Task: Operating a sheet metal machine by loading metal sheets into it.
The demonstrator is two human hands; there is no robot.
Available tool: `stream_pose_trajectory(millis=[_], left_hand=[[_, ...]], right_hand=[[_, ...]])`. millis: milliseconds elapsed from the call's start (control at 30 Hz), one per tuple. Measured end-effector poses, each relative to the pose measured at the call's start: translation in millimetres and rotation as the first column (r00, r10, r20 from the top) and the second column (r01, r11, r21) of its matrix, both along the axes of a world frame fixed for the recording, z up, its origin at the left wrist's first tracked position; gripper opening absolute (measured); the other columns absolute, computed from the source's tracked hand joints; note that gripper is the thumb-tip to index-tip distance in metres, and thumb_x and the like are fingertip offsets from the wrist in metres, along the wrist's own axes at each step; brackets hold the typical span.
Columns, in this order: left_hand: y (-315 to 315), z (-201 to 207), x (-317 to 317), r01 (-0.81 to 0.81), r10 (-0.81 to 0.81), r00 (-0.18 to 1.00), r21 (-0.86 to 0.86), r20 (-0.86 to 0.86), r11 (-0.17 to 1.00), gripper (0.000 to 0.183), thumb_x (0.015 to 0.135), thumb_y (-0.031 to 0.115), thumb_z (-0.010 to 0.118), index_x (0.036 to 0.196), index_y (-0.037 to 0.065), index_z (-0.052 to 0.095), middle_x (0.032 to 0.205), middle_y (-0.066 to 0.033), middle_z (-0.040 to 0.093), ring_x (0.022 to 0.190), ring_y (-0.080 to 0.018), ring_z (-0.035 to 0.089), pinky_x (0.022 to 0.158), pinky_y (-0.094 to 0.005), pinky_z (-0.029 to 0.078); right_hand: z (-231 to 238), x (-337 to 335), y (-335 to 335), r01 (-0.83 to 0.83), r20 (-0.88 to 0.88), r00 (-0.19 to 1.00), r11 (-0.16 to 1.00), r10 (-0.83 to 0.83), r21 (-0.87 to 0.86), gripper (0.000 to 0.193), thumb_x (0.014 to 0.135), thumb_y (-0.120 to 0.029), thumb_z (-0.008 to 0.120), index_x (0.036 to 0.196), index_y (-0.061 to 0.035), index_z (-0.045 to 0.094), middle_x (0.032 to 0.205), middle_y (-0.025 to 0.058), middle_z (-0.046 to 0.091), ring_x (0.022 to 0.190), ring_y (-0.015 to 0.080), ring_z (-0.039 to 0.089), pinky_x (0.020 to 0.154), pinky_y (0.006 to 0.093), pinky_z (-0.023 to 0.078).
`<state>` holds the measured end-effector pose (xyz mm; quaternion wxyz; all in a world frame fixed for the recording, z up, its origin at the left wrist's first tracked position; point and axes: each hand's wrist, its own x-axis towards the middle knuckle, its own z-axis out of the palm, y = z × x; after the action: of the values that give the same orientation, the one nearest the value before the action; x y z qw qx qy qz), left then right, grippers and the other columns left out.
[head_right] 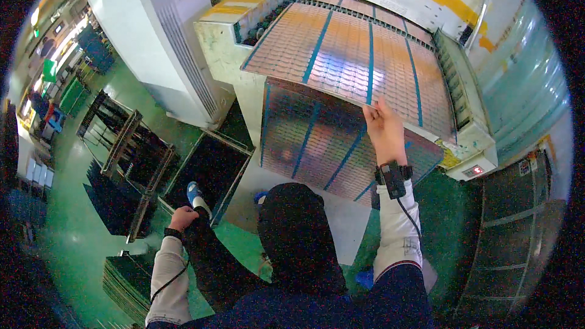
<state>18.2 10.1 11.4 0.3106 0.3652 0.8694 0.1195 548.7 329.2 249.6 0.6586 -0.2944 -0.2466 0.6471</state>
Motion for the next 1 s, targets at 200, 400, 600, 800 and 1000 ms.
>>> stream_pose_trajectory(millis=[200, 400, 600, 800, 1000], left_hand=[[-3, -13, -6, 0.014, -0.014, 1.000, -0.001, 0.010, 1.000, 0.035, 0.065, 0.037, 0.070, 0.086, 0.009, 0.073, 0.083, -0.0120, 0.072, 0.083, -0.0315, 0.068, 0.078, -0.0396, 0.054], [4, 4, 7, 0.009, -0.009, 1.000, 0.001, 0.011, 1.000, 0.035, 0.064, 0.035, 0.070, 0.086, 0.008, 0.073, 0.081, -0.0127, 0.072, 0.081, -0.0311, 0.069, 0.078, -0.0388, 0.054], [-3, 3, 4, -0.006, 0.007, 0.999, 0.027, -0.036, 1.000, 0.032, 0.064, 0.032, 0.070, 0.085, 0.007, 0.073, 0.078, -0.0129, 0.071, 0.079, -0.0294, 0.069, 0.076, -0.0381, 0.054], [0, 4, 6, -0.025, 0.024, 1.000, 0.035, 0.018, 0.999, 0.030, 0.065, 0.030, 0.070, 0.083, 0.006, 0.073, 0.077, -0.0126, 0.071, 0.077, -0.0286, 0.069, 0.075, -0.0375, 0.054], [0, 9, 6, -0.008, 0.008, 1.000, 0.016, 0.020, 1.000, 0.032, 0.066, 0.032, 0.069, 0.083, 0.005, 0.072, 0.077, -0.0120, 0.071, 0.076, -0.0272, 0.069, 0.075, -0.0372, 0.054]], right_hand=[[0, -5, 13, -0.087, -0.026, 0.996, 0.996, 0.088, 0.008, 0.016, 0.093, -0.016, 0.065, 0.088, -0.0020, 0.059, 0.089, 0.0074, 0.062, 0.088, 0.0220, 0.061, 0.090, 0.0381, 0.052], [4, -4, 21, -0.160, 0.018, 0.987, 0.987, 0.160, -0.012, 0.020, 0.094, -0.022, 0.063, 0.091, -0.0026, 0.059, 0.096, 0.0118, 0.065, 0.095, 0.0253, 0.063, 0.087, 0.0357, 0.053], [14, -18, 7, -0.152, 0.413, 0.898, 0.988, 0.152, -0.033, 0.028, 0.091, -0.028, 0.068, 0.097, -0.0004, 0.063, 0.100, 0.0123, 0.066, 0.095, 0.0248, 0.063, 0.086, 0.0360, 0.052], [-24, 6, -1, -0.153, 0.890, 0.022, 0.878, -0.456, 0.454, 0.021, 0.081, -0.013, 0.070, 0.100, -0.0062, 0.067, 0.100, 0.0090, 0.065, 0.097, 0.0280, 0.060, 0.082, 0.0401, 0.049], [-30, 9, -16, -0.236, 0.744, -0.253, 0.785, -0.618, 0.572, 0.025, 0.075, -0.004, 0.068, 0.100, -0.0079, 0.067, 0.099, 0.0077, 0.061, 0.099, 0.0313, 0.055, 0.084, 0.0432, 0.044]])
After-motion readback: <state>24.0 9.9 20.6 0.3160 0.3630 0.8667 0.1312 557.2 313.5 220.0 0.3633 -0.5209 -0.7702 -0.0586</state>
